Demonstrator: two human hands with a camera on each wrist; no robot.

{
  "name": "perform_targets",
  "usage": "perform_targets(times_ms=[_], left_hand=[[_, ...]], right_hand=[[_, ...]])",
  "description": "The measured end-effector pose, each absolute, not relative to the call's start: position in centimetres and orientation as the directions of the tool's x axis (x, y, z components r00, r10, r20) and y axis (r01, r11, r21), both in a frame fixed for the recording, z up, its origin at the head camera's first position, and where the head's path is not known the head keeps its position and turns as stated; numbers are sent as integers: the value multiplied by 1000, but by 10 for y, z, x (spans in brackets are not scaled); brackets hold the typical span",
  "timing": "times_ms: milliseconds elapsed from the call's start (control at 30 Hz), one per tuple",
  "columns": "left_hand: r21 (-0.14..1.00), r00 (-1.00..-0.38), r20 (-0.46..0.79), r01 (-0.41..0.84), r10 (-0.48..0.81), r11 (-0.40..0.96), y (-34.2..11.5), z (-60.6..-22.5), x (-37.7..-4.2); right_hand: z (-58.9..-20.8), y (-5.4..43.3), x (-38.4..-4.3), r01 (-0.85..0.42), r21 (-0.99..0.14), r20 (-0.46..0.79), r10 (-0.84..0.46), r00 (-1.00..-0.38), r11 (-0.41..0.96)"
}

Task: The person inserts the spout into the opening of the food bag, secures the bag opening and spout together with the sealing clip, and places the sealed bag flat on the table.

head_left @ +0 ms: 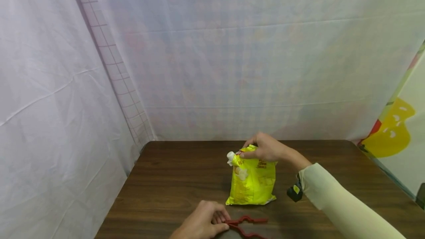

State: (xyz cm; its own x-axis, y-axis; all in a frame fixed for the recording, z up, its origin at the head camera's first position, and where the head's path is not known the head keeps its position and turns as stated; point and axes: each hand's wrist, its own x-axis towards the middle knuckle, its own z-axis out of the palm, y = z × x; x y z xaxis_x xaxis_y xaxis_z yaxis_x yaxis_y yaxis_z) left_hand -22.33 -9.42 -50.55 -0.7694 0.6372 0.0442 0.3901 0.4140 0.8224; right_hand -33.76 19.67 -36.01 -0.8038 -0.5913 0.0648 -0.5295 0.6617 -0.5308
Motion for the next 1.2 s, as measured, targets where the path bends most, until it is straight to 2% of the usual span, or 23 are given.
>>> perform_targets(times_ms=[367,700,1200], left_hand=[[825,-787,64,387,613,411,-109,-506,-222],[875,-833,40,296,552,384,-121,-502,-222],[872,-872,179,355,455,338,-144,-504,-230]], right_hand=[[-360,198,-339,-524,-527,50,-591,-805,669],[-362,196,-342,-510,-524,45,-576,-816,682],[-363,192,-341,-524,-523,61,-584,-810,672]])
